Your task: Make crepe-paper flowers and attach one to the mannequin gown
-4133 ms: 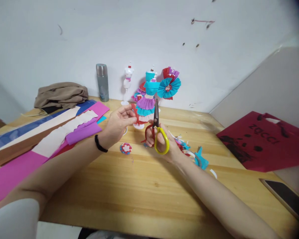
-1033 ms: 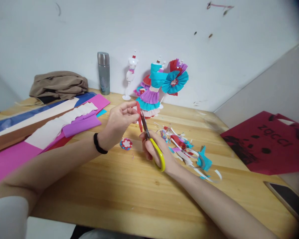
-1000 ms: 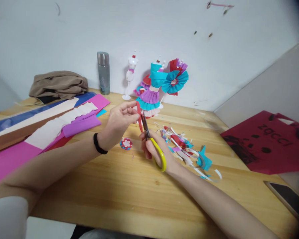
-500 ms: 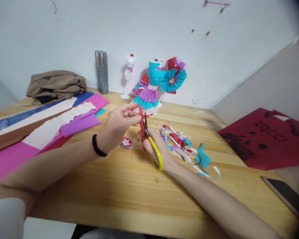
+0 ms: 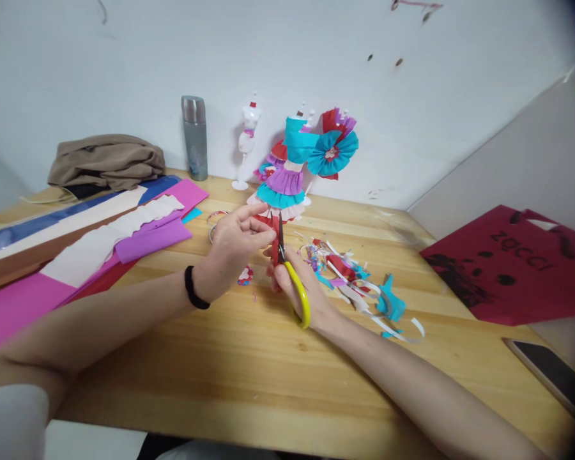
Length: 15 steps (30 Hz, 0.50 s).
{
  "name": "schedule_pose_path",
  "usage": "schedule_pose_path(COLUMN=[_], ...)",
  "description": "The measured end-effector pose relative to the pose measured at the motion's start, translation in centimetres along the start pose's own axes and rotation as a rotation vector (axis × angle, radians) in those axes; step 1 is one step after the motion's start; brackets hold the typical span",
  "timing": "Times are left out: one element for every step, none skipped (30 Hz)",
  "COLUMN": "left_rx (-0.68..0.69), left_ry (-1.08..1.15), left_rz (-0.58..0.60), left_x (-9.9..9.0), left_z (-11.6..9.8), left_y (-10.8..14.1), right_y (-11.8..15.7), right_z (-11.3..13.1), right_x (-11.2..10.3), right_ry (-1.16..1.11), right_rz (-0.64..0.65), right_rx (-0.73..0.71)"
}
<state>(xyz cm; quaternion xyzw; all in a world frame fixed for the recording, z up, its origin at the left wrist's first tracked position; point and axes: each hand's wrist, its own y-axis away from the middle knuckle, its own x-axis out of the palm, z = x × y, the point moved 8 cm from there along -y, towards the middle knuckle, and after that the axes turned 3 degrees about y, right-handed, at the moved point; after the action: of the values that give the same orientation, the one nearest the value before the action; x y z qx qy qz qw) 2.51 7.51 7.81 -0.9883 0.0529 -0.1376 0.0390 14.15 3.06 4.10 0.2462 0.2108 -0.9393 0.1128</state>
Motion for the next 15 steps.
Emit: schedule_pose_path(left_rx=[0.003,0.007,0.008,0.007,0.004,-0.003,-0.016,-0.033,-0.054,-0.080,-0.112,-0.147,-0.183,-0.220,-0.256], left_ry=[0.003,0.008,0.016,0.025,0.034,0.046,0.061,0.083,0.111,0.140,0.167,0.189,0.203,0.210,0.210], left_rz=[0.004,0.009,0.015,0.022,0.032,0.040,0.044,0.045,0.041,0.035,0.029,0.028,0.034,0.047,0.064], left_x=[0.0,0.0,0.1,0.1,0.1,0.2,0.2,0.2,0.1,0.1,0.0,-0.1,-0.1,-0.1,-0.2], left_z=[0.0,0.0,0.0,0.0,0.0,0.1,0.2,0.3,0.5,0.8,1.1,1.5,1.9,2.3,2.7], left_y=[0.0,0.0,0.0,0.0,0.1,0.1,0.1,0.1,0.2,0.2,0.1,0.1,0.0,-0.2,-0.3], right_y=[0.0,0.1,0.1,0.1,0.1,0.1,0.0,0.0,0.0,0.0,0.0,0.0,0.0,0.1,0.1], right_z=[0.1,0.2,0.3,0.3,0.4,0.4,0.4,0.4,0.4,0.3,0.3,0.1,-0.1,-0.3,-0.5], right_x=[0.0,0.0,0.0,0.0,0.0,0.0,-0.1,-0.1,-0.2,-0.2,-0.3,-0.2,-0.2,-0.1,0.0], right_ry=[-0.002,-0.002,-0.002,-0.001,-0.003,-0.007,-0.011,-0.014,-0.016,-0.014,-0.011,-0.009,-0.012,-0.019,-0.029], right_rz=[-0.001,0.000,0.004,0.010,0.014,0.014,0.013,0.010,0.008,0.008,0.009,0.014,0.022,0.032,0.044], right_rx=[0.004,0.009,0.015,0.021,0.025,0.026,0.024,0.020,0.014,0.006,0.003,0.006,0.017,0.034,0.054])
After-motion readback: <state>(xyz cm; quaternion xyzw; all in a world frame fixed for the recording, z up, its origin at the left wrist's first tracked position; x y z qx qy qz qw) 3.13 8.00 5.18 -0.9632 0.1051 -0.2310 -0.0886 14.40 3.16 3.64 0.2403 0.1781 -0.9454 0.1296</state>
